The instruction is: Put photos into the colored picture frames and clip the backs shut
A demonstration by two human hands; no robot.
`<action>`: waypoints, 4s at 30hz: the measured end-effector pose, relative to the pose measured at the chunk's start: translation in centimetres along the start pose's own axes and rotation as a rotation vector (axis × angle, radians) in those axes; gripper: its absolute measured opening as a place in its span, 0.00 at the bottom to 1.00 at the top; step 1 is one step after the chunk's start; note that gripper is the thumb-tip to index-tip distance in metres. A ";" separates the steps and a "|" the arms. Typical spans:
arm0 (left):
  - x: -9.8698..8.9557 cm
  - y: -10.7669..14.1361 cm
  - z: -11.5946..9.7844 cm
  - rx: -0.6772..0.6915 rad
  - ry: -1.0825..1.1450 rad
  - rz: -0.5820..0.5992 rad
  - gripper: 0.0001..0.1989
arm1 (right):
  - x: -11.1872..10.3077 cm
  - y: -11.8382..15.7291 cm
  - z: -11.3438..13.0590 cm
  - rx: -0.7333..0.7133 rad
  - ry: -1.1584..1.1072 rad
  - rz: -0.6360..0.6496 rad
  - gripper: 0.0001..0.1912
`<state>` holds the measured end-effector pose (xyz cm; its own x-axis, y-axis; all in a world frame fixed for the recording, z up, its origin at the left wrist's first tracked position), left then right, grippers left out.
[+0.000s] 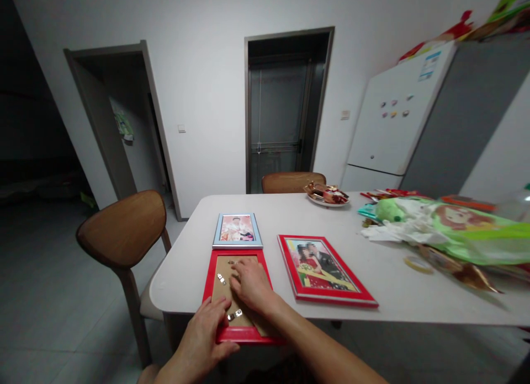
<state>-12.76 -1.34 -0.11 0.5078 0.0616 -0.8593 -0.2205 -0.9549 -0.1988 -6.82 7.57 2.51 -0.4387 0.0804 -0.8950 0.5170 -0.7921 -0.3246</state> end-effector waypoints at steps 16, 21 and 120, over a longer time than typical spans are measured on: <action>-3.2 0.6 2.6 -0.156 0.564 -0.425 0.18 | -3.6 1.4 -0.1 0.098 -0.108 -0.025 0.17; -3.5 -0.3 4.8 -0.267 1.127 -0.417 0.17 | -5.4 1.0 2.2 0.050 -0.173 -0.038 0.18; -1.6 3.3 3.6 0.037 -0.269 -0.248 0.28 | 1.9 2.8 -1.2 0.177 -0.579 0.068 0.26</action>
<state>-17.26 -3.53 -1.11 0.3132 0.3687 -0.8752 -0.1506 -0.8906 -0.4292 -5.37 6.25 -0.45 -0.7631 -0.2770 -0.5839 0.4499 -0.8763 -0.1723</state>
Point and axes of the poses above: each hand's wrist, its own y-axis away from the middle knuckle, its own x-axis out of the palm, z = x × y, the point moved 9 cm from there along -y, towards the middle knuckle, and after that the axes turned 2 degrees about y, right-handed, at the moved point
